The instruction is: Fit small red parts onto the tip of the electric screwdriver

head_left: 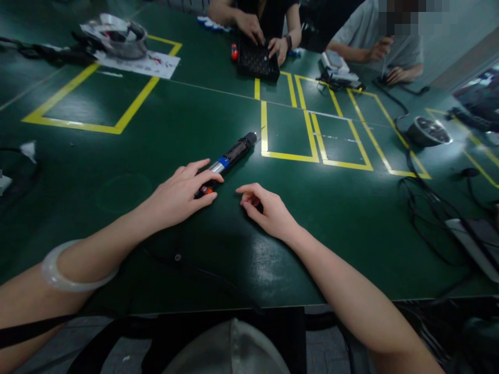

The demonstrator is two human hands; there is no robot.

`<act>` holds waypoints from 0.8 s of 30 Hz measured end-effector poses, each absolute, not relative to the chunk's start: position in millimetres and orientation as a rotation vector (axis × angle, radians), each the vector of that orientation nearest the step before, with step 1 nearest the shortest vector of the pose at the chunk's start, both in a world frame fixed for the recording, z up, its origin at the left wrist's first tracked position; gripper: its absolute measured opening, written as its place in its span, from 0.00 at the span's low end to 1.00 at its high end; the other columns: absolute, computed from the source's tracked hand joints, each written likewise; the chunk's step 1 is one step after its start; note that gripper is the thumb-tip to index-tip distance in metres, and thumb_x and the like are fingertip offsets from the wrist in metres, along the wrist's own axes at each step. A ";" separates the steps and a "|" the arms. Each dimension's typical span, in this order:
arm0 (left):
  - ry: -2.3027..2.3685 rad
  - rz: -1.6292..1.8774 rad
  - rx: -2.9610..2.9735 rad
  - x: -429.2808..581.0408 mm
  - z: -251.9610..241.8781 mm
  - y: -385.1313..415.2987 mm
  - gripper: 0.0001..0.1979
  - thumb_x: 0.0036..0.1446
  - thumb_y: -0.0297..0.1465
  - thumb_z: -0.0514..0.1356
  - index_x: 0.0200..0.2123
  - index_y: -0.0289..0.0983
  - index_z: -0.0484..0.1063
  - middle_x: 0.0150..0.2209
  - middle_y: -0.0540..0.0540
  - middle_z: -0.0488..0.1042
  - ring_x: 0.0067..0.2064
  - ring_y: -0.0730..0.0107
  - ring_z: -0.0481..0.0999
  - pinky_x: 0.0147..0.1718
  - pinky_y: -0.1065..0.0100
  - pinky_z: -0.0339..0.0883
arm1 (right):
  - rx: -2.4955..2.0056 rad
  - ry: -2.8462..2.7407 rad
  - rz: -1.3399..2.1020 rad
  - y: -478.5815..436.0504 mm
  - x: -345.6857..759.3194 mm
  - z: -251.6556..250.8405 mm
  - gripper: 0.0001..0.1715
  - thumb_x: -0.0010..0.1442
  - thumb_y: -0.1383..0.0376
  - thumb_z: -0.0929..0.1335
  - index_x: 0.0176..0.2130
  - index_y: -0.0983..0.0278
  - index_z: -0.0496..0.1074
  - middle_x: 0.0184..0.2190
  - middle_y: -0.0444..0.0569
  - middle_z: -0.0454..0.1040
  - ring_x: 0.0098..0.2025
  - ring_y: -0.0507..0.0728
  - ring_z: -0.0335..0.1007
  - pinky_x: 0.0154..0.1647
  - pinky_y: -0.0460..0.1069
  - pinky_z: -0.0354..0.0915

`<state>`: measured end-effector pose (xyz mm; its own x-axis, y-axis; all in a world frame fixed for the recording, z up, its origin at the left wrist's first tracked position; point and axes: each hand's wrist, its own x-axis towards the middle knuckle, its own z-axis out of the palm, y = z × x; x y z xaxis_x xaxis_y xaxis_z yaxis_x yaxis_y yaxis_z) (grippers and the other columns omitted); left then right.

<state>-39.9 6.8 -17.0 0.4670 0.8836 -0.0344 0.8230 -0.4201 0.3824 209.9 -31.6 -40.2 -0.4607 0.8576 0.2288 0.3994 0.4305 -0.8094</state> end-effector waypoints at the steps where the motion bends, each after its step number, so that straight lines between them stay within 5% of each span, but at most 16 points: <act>1: 1.432 0.263 2.368 -43.8 -18.4 9.8 0.24 0.63 0.48 0.55 0.58 0.47 0.74 0.71 0.42 0.56 0.68 0.39 0.60 0.64 0.38 0.57 | -1.062 -2.042 0.921 -31.6 210.0 -40.0 0.16 0.66 0.71 0.63 0.53 0.62 0.67 0.38 0.46 0.74 0.39 0.53 0.72 0.44 0.49 0.68; 12: 1.517 0.376 2.322 -83.7 -25.2 44.9 0.29 0.64 0.52 0.52 0.61 0.47 0.73 0.68 0.41 0.63 0.69 0.41 0.59 0.67 0.40 0.51 | -1.029 -2.039 0.919 -31.1 211.9 -43.5 0.15 0.67 0.69 0.63 0.53 0.63 0.68 0.38 0.47 0.75 0.40 0.53 0.73 0.44 0.49 0.68; 24: 1.544 0.404 2.393 -84.3 -38.7 48.7 0.31 0.62 0.54 0.52 0.59 0.45 0.74 0.73 0.47 0.52 0.72 0.32 0.51 0.64 0.30 0.49 | -1.046 -2.019 0.918 -32.2 212.6 -42.1 0.15 0.67 0.70 0.63 0.52 0.63 0.69 0.39 0.47 0.75 0.40 0.52 0.73 0.43 0.49 0.68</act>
<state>-84.3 48.7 -38.7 0.3952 0.9143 0.0890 0.8405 -0.3990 0.3665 212.6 -32.2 -42.1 -0.4493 0.8603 0.2407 0.3841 0.4293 -0.8174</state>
